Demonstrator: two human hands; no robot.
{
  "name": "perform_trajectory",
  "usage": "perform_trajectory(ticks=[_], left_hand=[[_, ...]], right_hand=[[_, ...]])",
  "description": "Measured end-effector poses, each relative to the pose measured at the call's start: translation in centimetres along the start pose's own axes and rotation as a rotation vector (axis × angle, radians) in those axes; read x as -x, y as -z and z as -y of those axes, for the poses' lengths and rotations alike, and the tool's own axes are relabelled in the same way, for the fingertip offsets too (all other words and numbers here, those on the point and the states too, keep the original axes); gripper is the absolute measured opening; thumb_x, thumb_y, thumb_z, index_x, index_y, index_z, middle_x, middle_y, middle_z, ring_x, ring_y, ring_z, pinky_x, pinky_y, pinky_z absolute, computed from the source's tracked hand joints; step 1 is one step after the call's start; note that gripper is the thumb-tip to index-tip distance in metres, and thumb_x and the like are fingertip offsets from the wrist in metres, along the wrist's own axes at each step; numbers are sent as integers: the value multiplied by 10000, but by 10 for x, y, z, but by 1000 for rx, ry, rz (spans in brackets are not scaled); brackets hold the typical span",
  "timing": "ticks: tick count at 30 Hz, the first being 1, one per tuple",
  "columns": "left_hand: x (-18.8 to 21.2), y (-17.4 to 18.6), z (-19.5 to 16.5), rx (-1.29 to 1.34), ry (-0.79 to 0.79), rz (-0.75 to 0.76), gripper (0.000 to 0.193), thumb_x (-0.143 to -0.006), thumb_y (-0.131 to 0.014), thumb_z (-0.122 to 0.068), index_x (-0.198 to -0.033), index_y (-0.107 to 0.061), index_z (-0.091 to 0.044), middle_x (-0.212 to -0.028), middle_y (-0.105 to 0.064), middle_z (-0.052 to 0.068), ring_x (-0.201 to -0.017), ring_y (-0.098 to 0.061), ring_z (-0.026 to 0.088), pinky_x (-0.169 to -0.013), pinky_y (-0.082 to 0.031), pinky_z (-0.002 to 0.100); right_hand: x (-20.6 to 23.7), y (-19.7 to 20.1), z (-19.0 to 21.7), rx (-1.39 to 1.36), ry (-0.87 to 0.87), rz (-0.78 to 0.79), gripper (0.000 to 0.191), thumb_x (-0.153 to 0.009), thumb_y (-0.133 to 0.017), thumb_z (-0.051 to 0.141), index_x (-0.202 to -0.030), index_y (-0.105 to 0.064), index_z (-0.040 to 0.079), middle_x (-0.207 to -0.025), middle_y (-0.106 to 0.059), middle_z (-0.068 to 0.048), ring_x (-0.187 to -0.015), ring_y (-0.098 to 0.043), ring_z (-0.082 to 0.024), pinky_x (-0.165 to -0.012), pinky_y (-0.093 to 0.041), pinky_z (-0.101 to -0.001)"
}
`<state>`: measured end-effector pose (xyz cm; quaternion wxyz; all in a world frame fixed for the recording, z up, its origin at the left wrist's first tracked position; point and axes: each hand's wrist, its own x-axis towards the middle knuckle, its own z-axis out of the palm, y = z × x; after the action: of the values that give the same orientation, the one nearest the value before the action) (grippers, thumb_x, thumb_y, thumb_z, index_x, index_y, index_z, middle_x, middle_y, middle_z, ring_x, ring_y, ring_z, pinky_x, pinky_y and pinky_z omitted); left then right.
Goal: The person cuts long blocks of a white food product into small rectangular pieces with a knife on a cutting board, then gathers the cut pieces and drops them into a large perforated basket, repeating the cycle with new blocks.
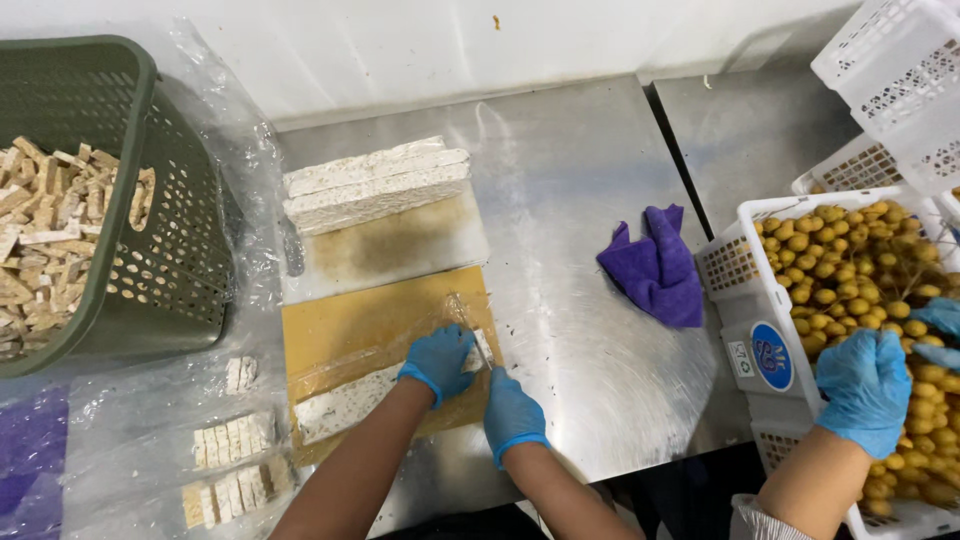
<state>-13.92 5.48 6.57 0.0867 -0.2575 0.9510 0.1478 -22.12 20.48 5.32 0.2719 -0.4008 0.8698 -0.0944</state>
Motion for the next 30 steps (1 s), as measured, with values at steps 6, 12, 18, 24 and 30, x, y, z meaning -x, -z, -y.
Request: perform_trajectory(ticks=[6, 12, 18, 24, 30], left_hand=[[5, -1, 9, 44, -34, -2, 620, -732, -812, -419, -1225, -577, -124, -1194, -602, 126, -1108, -622, 320, -838, -558, 474], [13, -20, 22, 85, -83, -200, 605, -697, -790, -417, -1199, -614, -129, -1131, -617, 115, -1057, -607, 319, -833, -515, 479], [20, -34, 32, 236, -197, -461, 485, -736, -746, -406, -1103, -653, -103, -1095, -612, 114, -1042, -583, 322, -822, -493, 470], [20, -38, 34, 178, -147, -371, 424, -824, -663, -374, -1159, -665, -114, -1107, -603, 116, -1032, -565, 322, -800, -488, 494], [16, -41, 36, 105, -138, -362, 379, -825, -655, -337, -1122, -635, -104, -1125, -598, 134, -1049, -568, 323, -819, -494, 493]], right_hand=[[-1, -15, 1, 12, 4, 34, 289, -951, -464, 59, -1237, -505, 60, -1080, -707, -236, -965, -709, -432, -836, -569, -521], [-4, -16, 9, -4, -62, 96, 345, -965, -430, 79, -1305, -490, 65, -1052, -712, -273, -990, -705, -443, -866, -547, -537], [-2, -2, 26, 16, -158, 159, 407, -925, -476, 84, -1331, -462, 50, -1063, -695, -298, -1011, -688, -458, -890, -536, -531], [-4, -4, 27, 128, -225, 178, 354, -960, -446, 122, -1303, -509, 61, -1069, -714, -276, -1018, -704, -438, -900, -542, -530], [-11, -29, 11, 69, -189, 78, 444, -953, -445, 142, -1392, -438, 79, -1047, -692, -292, -969, -694, -466, -847, -536, -547]])
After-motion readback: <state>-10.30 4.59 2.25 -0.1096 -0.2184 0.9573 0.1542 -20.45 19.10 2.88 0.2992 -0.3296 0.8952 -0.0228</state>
